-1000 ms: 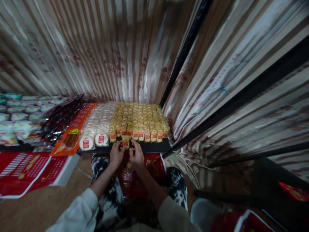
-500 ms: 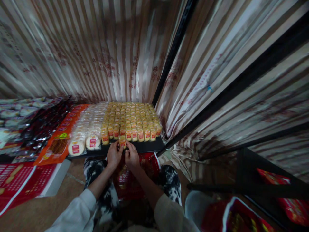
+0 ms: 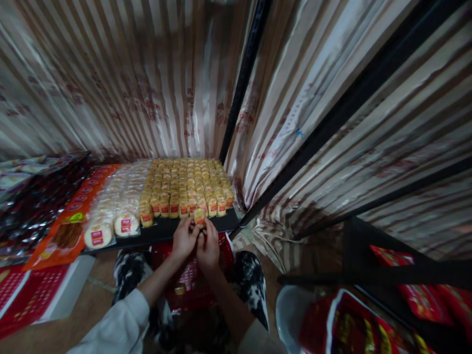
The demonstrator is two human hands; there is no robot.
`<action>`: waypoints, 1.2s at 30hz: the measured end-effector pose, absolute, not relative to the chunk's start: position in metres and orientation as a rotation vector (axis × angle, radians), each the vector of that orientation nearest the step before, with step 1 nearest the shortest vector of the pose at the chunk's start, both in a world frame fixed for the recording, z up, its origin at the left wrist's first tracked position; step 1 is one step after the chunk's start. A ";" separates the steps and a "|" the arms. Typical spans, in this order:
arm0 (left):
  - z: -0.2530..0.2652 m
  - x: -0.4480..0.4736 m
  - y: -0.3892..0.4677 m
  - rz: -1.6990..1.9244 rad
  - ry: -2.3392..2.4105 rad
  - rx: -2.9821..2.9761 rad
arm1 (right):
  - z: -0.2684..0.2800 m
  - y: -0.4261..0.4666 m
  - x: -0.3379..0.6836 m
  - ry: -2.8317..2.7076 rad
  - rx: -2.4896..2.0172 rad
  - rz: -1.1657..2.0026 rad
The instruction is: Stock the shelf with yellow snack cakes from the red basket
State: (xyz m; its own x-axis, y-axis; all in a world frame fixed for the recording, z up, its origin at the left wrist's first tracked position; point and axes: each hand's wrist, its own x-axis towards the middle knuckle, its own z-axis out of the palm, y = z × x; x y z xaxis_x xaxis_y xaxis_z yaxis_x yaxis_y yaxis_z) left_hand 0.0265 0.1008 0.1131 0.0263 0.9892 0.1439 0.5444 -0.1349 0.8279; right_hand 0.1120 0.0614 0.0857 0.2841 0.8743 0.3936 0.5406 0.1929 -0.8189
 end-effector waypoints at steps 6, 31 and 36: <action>0.116 0.090 0.109 0.932 1.455 1.774 | 0.087 0.059 0.155 -1.230 -1.581 0.279; 0.122 0.155 0.133 0.880 1.409 1.760 | 0.048 0.084 0.198 -1.097 -1.470 0.444; 0.117 0.152 0.127 0.962 1.390 1.720 | 0.041 0.089 0.199 -1.121 -1.474 0.463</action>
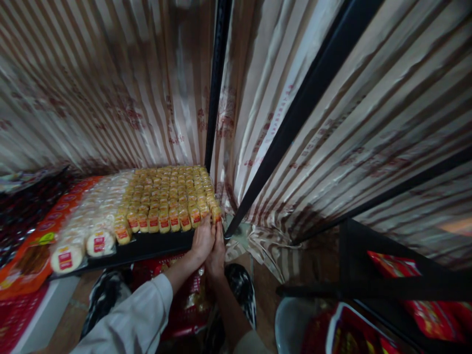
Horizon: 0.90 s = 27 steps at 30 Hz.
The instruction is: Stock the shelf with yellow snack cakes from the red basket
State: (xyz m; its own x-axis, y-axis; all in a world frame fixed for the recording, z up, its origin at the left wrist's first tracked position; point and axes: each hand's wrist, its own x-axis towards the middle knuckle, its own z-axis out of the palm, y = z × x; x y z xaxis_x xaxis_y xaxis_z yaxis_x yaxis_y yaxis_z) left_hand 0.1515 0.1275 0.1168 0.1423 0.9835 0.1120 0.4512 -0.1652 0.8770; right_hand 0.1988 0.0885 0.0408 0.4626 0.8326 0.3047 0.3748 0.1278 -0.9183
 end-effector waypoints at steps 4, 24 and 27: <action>0.113 0.145 0.126 0.949 1.393 1.849 | 0.042 0.091 0.199 -1.175 -1.473 0.421; 0.101 0.111 0.108 0.852 1.362 2.036 | 0.036 0.102 0.201 -1.335 -1.664 0.233; 0.093 0.096 0.097 0.898 1.334 2.012 | 0.045 0.100 0.200 -1.346 -1.692 0.250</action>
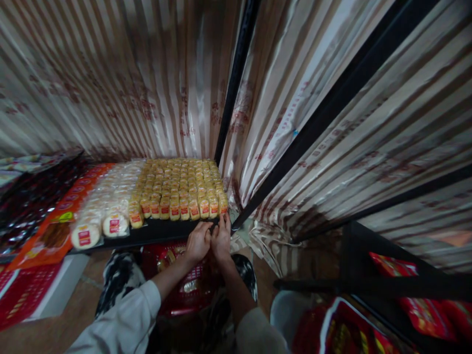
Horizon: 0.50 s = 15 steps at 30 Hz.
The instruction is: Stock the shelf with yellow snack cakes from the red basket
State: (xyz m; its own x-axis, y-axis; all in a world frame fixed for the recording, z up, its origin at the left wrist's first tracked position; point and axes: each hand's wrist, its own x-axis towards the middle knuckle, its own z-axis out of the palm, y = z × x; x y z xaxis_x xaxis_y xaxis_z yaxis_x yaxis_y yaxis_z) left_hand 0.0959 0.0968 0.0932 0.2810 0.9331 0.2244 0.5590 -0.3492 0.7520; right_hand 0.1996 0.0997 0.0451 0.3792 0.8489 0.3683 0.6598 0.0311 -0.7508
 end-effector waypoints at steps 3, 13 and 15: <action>0.084 0.078 0.084 0.937 1.312 1.998 | 0.054 0.095 0.196 -1.363 -1.684 0.260; 0.033 0.024 0.046 0.414 1.532 1.758 | 0.040 0.040 0.152 -1.456 -1.612 0.380; 0.018 0.019 0.039 0.179 1.569 1.680 | 0.019 0.031 0.144 -1.487 -1.757 0.540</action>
State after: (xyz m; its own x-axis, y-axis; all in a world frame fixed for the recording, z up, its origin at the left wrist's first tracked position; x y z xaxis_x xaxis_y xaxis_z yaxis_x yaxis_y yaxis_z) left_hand 0.0188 0.0388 0.0182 0.2164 0.8857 -0.4107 0.7706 0.1033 0.6288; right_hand 0.1439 0.0306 0.0192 0.2331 0.9607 0.1506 0.6405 -0.0351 -0.7672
